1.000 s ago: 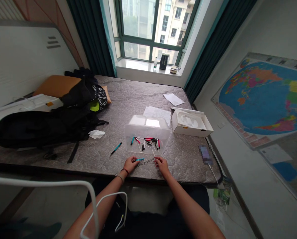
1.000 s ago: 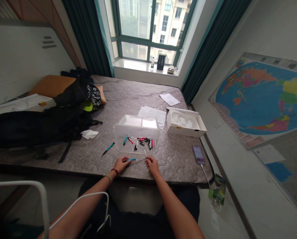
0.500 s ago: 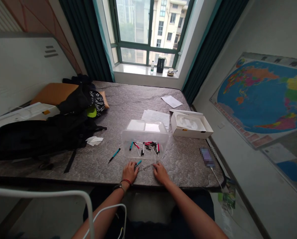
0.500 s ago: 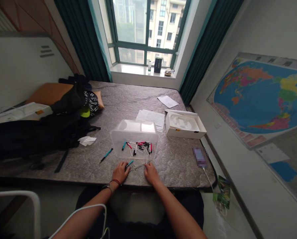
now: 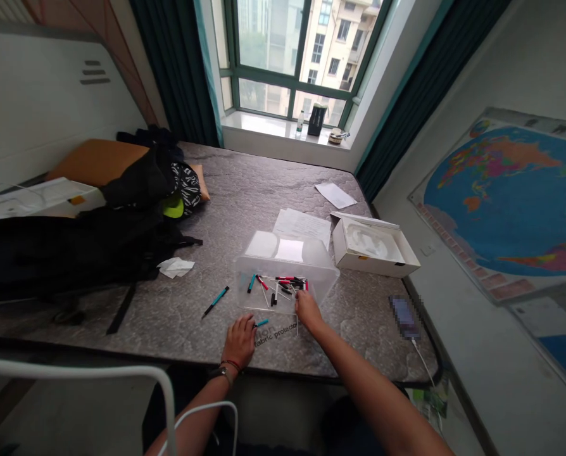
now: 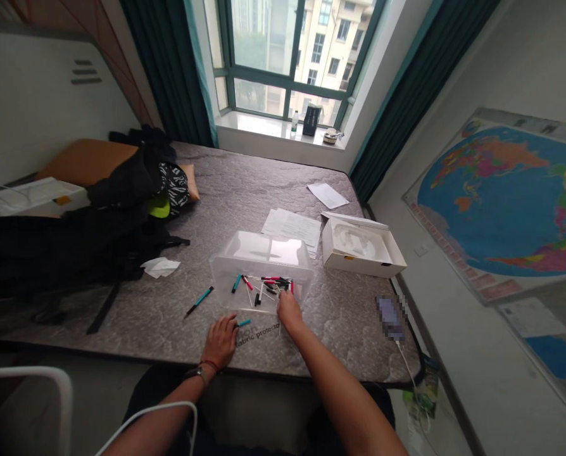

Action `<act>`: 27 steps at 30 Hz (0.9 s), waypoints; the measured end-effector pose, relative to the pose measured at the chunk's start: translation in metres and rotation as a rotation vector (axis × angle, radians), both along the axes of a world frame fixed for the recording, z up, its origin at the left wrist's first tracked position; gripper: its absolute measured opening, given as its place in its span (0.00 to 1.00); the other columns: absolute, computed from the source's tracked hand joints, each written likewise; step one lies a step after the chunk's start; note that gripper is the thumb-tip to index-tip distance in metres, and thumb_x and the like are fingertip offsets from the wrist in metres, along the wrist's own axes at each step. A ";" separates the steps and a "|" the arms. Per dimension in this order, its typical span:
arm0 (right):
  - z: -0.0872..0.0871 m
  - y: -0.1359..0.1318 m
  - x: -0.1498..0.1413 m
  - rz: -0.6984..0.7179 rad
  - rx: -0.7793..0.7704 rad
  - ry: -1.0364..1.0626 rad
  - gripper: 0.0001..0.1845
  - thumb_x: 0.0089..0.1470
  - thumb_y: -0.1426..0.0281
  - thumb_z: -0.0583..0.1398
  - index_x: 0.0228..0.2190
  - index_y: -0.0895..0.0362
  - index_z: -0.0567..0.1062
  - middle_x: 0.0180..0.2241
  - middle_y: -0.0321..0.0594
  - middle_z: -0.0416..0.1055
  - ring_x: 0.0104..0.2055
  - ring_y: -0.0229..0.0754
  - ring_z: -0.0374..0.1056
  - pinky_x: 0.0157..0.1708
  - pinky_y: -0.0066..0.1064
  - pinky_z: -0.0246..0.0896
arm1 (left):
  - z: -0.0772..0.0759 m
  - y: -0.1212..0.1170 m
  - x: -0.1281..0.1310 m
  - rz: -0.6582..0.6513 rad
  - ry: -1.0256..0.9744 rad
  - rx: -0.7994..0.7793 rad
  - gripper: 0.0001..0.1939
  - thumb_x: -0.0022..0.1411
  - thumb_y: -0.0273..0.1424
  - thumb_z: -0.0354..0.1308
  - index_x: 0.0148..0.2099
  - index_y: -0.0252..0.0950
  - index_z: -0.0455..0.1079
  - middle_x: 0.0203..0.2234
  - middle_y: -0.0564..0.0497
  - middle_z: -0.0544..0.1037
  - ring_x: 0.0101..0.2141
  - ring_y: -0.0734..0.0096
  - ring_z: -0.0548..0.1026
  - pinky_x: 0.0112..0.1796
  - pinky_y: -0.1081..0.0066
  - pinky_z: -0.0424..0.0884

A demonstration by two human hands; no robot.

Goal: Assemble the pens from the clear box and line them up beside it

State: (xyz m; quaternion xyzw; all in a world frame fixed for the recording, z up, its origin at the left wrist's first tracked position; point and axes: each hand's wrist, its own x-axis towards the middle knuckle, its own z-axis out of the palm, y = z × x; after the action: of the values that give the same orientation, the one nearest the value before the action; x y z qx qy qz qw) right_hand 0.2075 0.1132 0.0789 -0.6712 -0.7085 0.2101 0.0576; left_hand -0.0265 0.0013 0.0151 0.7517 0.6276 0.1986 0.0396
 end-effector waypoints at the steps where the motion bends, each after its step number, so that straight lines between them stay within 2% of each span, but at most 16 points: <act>1: 0.002 0.010 -0.004 -0.015 -0.024 -0.049 0.17 0.58 0.79 0.51 0.44 0.58 0.74 0.45 0.48 0.72 0.44 0.43 0.69 0.43 0.27 0.58 | 0.000 0.000 0.000 0.004 -0.005 0.001 0.12 0.69 0.31 0.45 0.49 0.39 0.69 0.53 0.44 0.71 0.52 0.57 0.67 0.50 0.58 0.62; 7: 0.004 0.046 -0.015 0.021 -0.095 -0.213 0.19 0.63 0.76 0.47 0.45 0.59 0.75 0.46 0.50 0.71 0.43 0.43 0.69 0.42 0.28 0.58 | 0.003 0.000 -0.001 0.014 -0.044 -0.011 0.13 0.69 0.30 0.45 0.49 0.40 0.69 0.53 0.45 0.72 0.53 0.58 0.67 0.50 0.58 0.63; 15: -0.009 0.059 -0.006 0.193 -0.094 -0.187 0.14 0.61 0.75 0.52 0.40 0.58 0.77 0.45 0.52 0.71 0.41 0.45 0.71 0.43 0.31 0.59 | 0.003 0.000 -0.003 0.027 -0.100 -0.078 0.13 0.68 0.31 0.47 0.50 0.41 0.70 0.55 0.46 0.71 0.54 0.58 0.66 0.52 0.58 0.62; 18: -0.010 0.062 -0.004 0.193 -0.089 -0.161 0.12 0.58 0.78 0.55 0.41 0.60 0.76 0.47 0.53 0.70 0.42 0.45 0.71 0.44 0.31 0.59 | 0.004 0.000 -0.003 0.032 -0.116 -0.099 0.14 0.68 0.31 0.46 0.51 0.41 0.70 0.55 0.45 0.71 0.55 0.57 0.66 0.52 0.57 0.61; 21: -0.011 0.061 -0.007 0.148 -0.061 -0.159 0.13 0.59 0.78 0.53 0.43 0.62 0.73 0.47 0.56 0.70 0.43 0.46 0.71 0.44 0.31 0.60 | 0.005 0.000 -0.002 0.034 -0.120 -0.112 0.15 0.68 0.31 0.46 0.51 0.41 0.70 0.55 0.45 0.71 0.55 0.57 0.65 0.53 0.57 0.61; 23: -0.012 0.054 -0.012 0.061 -0.011 -0.073 0.11 0.59 0.75 0.54 0.41 0.62 0.74 0.44 0.54 0.73 0.43 0.45 0.71 0.43 0.31 0.61 | 0.005 0.000 -0.003 0.035 -0.122 -0.114 0.14 0.68 0.31 0.45 0.51 0.40 0.70 0.55 0.45 0.70 0.55 0.57 0.65 0.53 0.57 0.61; 25: -0.016 0.041 -0.018 -0.111 0.014 0.164 0.09 0.56 0.70 0.57 0.36 0.61 0.75 0.36 0.49 0.76 0.37 0.44 0.72 0.40 0.31 0.63 | 0.005 0.000 -0.003 0.036 -0.123 -0.114 0.14 0.69 0.30 0.45 0.50 0.40 0.70 0.55 0.45 0.70 0.55 0.57 0.65 0.52 0.57 0.61; 27: -0.023 0.019 -0.026 -0.318 -0.037 0.514 0.11 0.51 0.64 0.60 0.32 0.60 0.75 0.30 0.43 0.76 0.28 0.42 0.71 0.32 0.31 0.65 | 0.005 0.000 -0.003 0.035 -0.117 -0.118 0.14 0.69 0.30 0.45 0.50 0.39 0.69 0.55 0.44 0.70 0.55 0.57 0.65 0.52 0.57 0.61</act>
State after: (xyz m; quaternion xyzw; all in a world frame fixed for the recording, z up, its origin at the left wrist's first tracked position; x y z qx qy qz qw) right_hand 0.1814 0.1322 0.0557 -0.6994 -0.5528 0.3745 0.2550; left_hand -0.0294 0.0009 0.0205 0.7241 0.6478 0.2056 0.1171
